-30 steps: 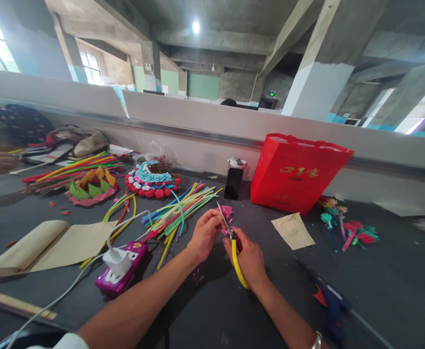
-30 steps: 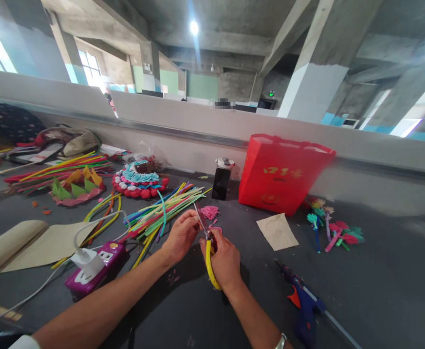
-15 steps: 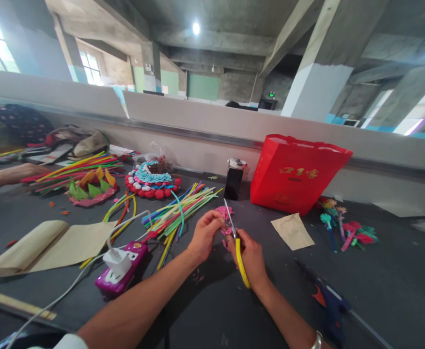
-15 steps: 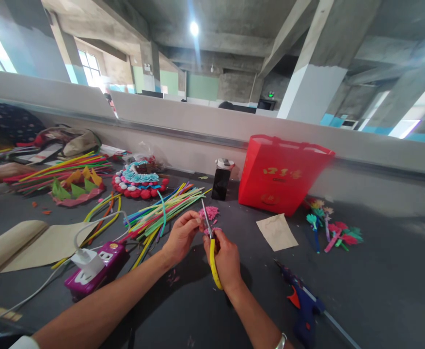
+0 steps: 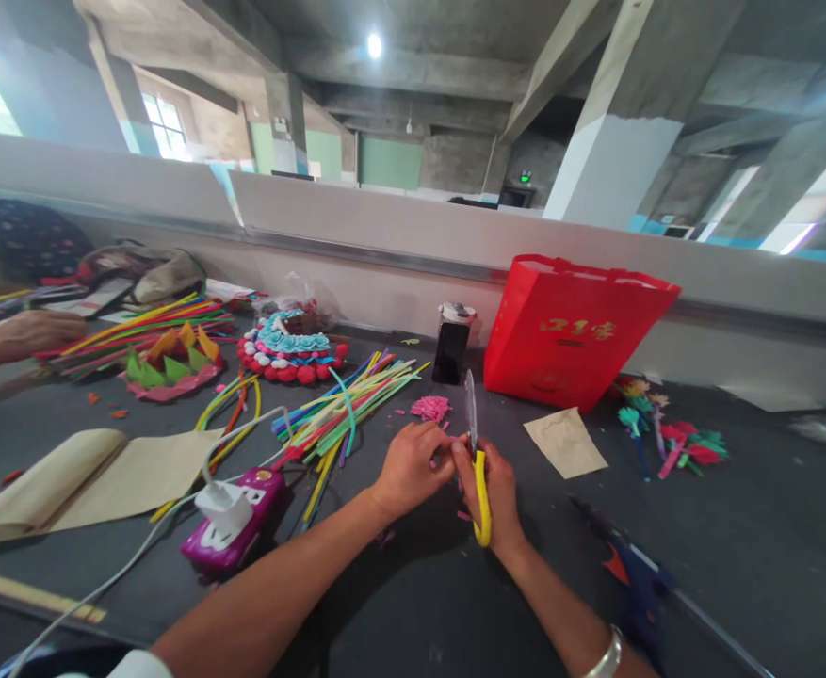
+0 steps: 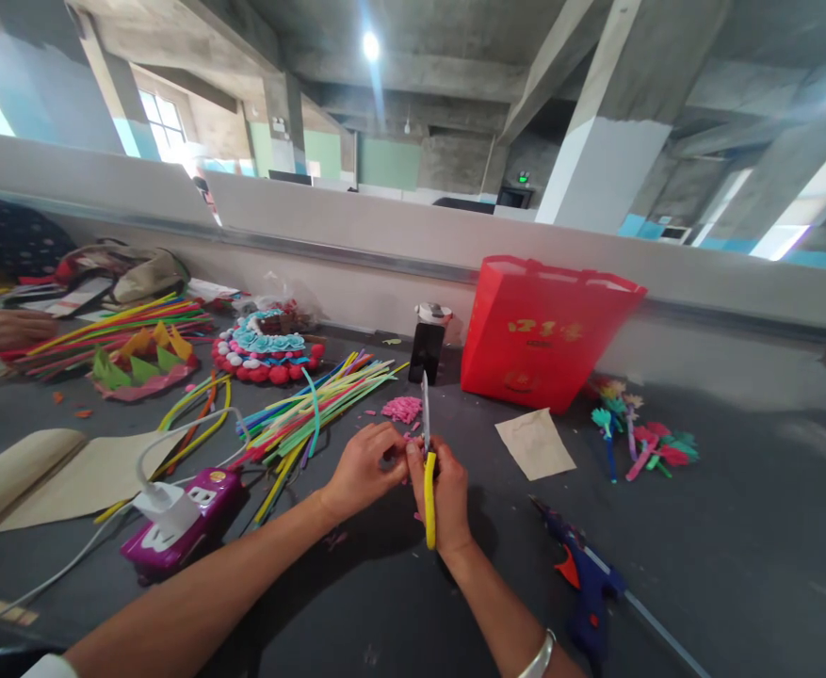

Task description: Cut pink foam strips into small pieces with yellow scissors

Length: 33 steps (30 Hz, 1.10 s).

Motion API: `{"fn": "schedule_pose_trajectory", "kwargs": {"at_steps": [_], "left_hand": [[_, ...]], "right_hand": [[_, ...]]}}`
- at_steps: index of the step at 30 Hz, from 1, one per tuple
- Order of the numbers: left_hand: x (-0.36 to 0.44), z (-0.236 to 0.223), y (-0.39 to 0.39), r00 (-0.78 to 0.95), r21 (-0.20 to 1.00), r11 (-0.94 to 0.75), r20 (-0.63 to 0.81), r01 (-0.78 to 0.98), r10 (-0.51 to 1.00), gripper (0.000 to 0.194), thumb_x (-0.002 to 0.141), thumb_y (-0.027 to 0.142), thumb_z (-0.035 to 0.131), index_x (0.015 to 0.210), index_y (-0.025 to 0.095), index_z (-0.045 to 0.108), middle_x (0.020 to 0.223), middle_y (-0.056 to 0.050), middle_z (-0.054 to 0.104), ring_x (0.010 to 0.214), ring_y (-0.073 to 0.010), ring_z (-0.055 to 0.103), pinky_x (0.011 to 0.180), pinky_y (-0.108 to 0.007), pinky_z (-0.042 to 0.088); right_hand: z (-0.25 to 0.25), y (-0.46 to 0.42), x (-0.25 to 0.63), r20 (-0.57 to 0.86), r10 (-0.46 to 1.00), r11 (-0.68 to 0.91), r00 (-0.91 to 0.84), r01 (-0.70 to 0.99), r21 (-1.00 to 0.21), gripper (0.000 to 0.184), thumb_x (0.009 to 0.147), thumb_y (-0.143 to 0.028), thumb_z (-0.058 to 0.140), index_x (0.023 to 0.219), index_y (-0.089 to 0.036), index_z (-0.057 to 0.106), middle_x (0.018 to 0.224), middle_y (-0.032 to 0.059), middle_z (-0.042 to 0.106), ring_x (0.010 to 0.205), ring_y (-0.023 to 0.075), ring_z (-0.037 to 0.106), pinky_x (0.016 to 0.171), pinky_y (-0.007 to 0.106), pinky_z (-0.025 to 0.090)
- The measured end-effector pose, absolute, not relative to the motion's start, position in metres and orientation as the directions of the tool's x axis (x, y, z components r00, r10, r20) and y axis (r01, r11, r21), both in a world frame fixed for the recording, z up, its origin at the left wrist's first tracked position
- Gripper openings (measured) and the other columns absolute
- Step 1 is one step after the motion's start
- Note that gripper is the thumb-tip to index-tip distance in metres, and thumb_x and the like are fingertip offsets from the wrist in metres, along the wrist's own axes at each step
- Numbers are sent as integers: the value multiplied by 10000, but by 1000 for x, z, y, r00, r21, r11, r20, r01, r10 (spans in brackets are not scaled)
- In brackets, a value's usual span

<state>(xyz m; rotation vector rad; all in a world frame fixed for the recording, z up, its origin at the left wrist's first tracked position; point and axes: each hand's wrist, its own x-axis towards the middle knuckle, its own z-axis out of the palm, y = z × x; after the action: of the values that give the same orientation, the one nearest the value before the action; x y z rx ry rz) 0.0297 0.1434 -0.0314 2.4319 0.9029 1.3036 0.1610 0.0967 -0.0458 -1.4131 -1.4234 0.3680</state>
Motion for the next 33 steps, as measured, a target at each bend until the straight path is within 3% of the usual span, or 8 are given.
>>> {"fn": "schedule_pose_trajectory", "kwargs": {"at_steps": [3,5,8,11,13,16,24,33], "left_hand": [[29,-31,144,455,409,-800,666,439,590,112,772,143,550,665,173,533,656,-11,559,643,-143,498,642,-278,342],[29,-31,143,468,439,-787,636,434,613,107,764,147,556,661,172,540,658,-12,561,645,-145,499,645,-282,340],[30,-31,143,413,650,-678,544,342,730,89,759,175,563,670,169,565,655,-8,570,634,-140,507,636,-270,357],[31,-33,145,364,908,-408,350,96,863,94,763,217,560,696,161,592,651,-3,581,609,-128,515,601,-246,378],[31,-35,147,388,971,-228,238,-72,890,119,766,248,567,708,153,609,626,3,578,587,-122,510,587,-239,381],[31,-37,149,415,974,-82,164,-210,895,154,767,273,589,699,142,636,571,9,567,561,-115,502,590,-239,380],[27,-39,152,586,910,236,9,-341,811,77,696,200,673,708,124,664,598,10,572,549,-89,504,583,-224,384],[22,-33,152,655,874,352,-53,-334,754,88,632,154,718,669,111,652,606,7,582,552,-76,509,614,-224,405]], "right_hand": [[-47,96,161,436,866,253,246,536,-805,304,903,-449,483,897,-172,606,673,14,648,514,127,579,486,207,436],[-46,96,161,435,866,255,245,531,-808,303,905,-446,477,912,-170,604,676,18,648,519,131,583,492,211,440],[-43,95,161,433,869,262,237,523,-811,300,908,-446,469,902,-178,602,681,20,643,538,140,590,504,217,442],[-42,94,161,425,874,262,235,508,-821,306,915,-455,453,899,-183,592,647,13,630,529,146,588,478,217,430],[-43,94,161,417,879,262,232,496,-828,302,917,-457,448,897,-188,585,610,0,614,511,144,581,458,213,423],[-44,93,160,409,885,265,223,482,-835,293,919,-459,445,876,-201,579,562,-23,584,482,134,566,443,206,417],[-44,89,157,316,927,241,202,327,-914,271,906,-473,487,924,-212,560,518,-79,463,362,85,439,341,172,364],[-43,88,154,287,935,244,206,211,-947,292,912,-503,470,878,-218,526,473,-104,392,320,79,393,311,165,336]]}}
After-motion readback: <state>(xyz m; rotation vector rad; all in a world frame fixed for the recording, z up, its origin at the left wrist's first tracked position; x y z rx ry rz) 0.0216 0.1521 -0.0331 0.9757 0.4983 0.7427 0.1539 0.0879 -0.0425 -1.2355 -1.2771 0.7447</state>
